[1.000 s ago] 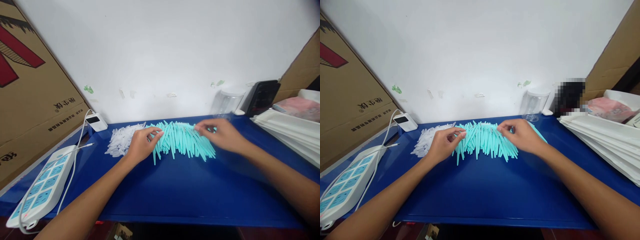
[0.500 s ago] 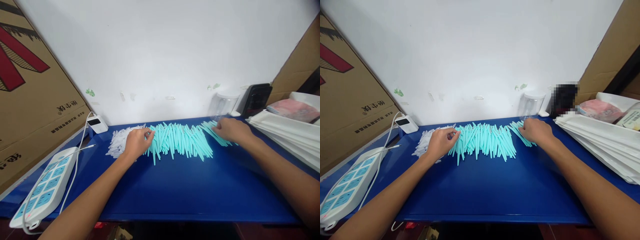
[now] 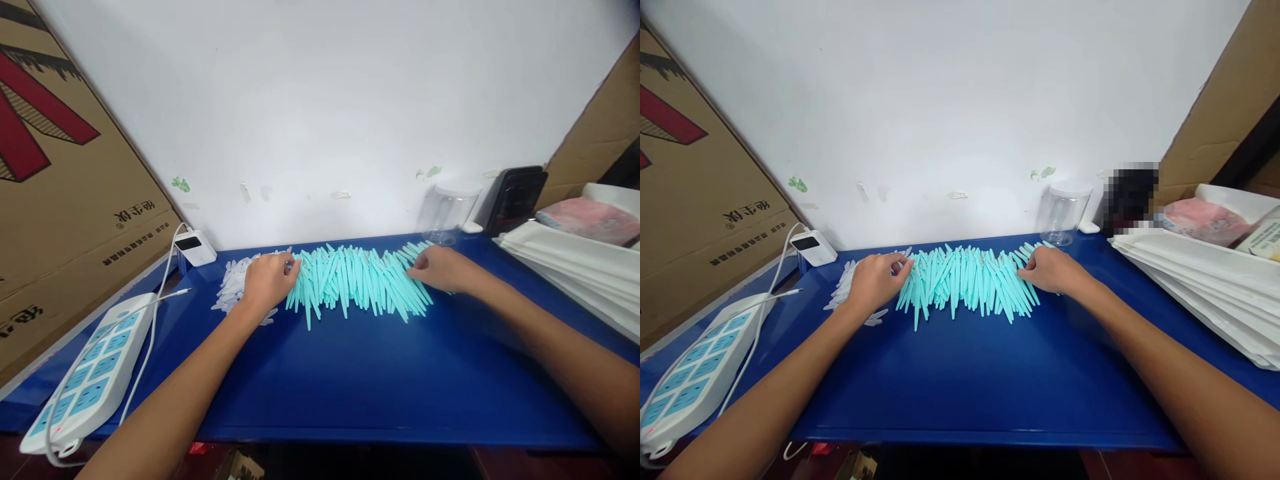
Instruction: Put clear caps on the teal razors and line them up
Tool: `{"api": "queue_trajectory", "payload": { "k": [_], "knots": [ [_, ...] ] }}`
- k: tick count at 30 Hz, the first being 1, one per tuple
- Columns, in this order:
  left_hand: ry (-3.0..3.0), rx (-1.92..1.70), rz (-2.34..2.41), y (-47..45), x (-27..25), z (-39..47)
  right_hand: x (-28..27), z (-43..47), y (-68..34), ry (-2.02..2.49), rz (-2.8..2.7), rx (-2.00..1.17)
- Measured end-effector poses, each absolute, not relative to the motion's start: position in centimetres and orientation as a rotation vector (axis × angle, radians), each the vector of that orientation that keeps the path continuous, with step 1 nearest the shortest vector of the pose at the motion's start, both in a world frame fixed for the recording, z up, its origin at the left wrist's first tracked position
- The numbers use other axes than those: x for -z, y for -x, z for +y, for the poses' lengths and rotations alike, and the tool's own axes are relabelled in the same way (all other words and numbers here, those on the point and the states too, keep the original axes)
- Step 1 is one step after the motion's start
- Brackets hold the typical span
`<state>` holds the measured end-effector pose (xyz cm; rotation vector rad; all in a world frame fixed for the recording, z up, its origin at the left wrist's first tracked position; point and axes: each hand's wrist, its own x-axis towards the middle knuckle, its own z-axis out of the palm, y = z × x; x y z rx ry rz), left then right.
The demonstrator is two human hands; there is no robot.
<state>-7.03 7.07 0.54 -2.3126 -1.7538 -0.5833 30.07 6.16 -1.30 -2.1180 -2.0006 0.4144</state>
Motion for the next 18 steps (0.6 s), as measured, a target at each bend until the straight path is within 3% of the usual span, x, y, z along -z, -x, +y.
{"api": "queue_trajectory", "payload": {
  "k": [10,18],
  "knots": [
    [2.262,0.369,-1.853,8.1,-1.5,7.8,-0.1,7.0,-31.3,2.056,-1.709,-0.355],
    [2.733,0.238,-1.785,10.5,-3.2,8.4,-0.2,6.4,-30.5,2.052,-1.717,-0.200]
  ]
}}
